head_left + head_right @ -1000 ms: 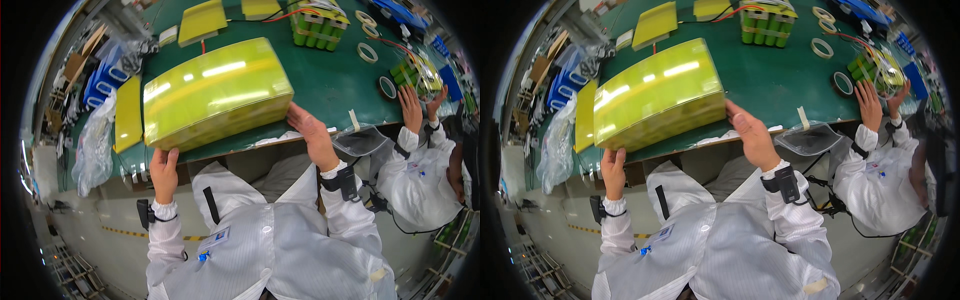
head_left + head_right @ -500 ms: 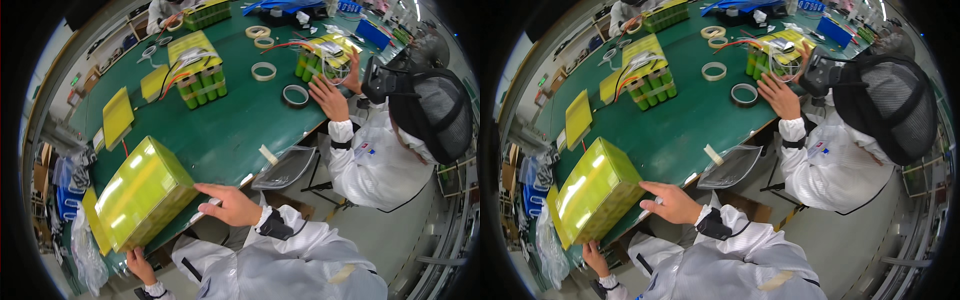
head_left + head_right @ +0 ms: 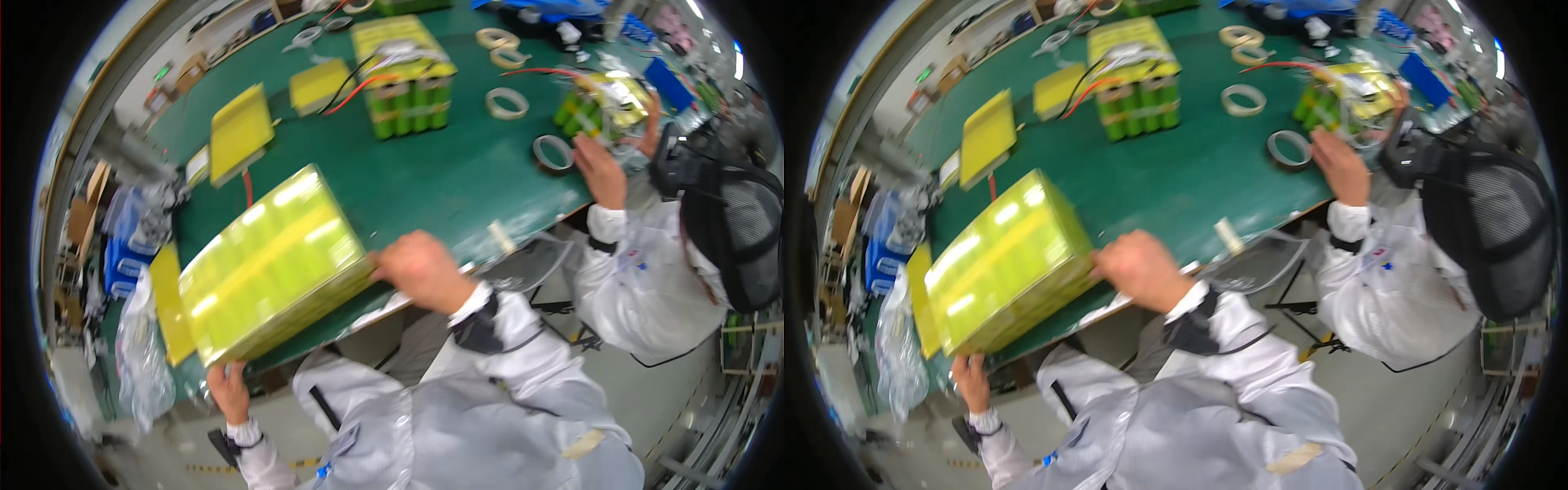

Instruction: Assembling and insulating large lithium-ion battery packs using adhesive tape and plastic sheets in a manufacturing environment.

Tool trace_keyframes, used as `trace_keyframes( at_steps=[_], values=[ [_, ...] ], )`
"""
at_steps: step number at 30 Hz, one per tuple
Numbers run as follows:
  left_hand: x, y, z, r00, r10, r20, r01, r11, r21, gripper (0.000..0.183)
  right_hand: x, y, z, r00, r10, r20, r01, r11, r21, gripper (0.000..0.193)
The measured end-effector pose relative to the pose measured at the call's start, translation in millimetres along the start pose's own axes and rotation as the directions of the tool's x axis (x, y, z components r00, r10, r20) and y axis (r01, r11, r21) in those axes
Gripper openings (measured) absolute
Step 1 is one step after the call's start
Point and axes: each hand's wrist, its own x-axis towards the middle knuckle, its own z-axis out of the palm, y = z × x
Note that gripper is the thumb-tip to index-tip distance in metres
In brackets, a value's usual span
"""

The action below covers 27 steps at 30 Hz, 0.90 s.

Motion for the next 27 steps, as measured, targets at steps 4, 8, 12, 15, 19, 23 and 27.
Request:
trace_keyframes(
  at_steps=[4, 8, 12, 15, 19, 23, 27],
  values=[
    [7.3, -20.8, -15.1, 0.997, 0.0, 0.083, 0.002, 1.0, -0.026, 0.013, -2.3, 4.8, -10.4, 0.988, 0.128, 0.083, -0.142, 0.969, 0.203, 0.022],
    [-1.0, -19.1, -10.5, 0.997, -0.072, -0.007, 0.065, 0.933, -0.354, 0.014, -15.8, -34.4, 8.0, 0.914, 0.394, -0.097, -0.329, 0.859, 0.392, 0.036],
    [-21.9, 5.1, 11.9, 0.98, -0.191, -0.059, 0.182, 0.975, -0.13, 0.03, -29.1, -94.2, 35.8, 0.869, 0.479, -0.121, -0.352, 0.772, 0.53, 0.085],
    [-52.7, 48.3, 44.9, 0.952, -0.229, -0.204, 0.139, 0.916, -0.376, 0.044, -36.0, -103.3, 36.6, 0.896, 0.437, -0.08, -0.322, 0.763, 0.56, 0.088],
    [-63.8, 75.7, 64.2, 0.97, -0.12, -0.211, 0.037, 0.933, -0.359, 0.055, -46.7, -86.3, 27.1, 0.894, 0.427, -0.134, -0.288, 0.779, 0.557, 0.076],
    [-56.0, 64.2, 38.8, 0.952, -0.237, -0.195, 0.134, 0.892, -0.432, 0.052, -52.0, -60.0, 9.7, 0.848, 0.498, -0.182, -0.328, 0.763, 0.557, 0.054],
    [-39.4, 54.0, 27.6, 0.932, -0.266, -0.245, 0.15, 0.901, -0.407, 0.042, -44.0, -37.7, 7.6, 0.884, 0.45, -0.128, -0.37, 0.84, 0.397, 0.049]
  ],
)
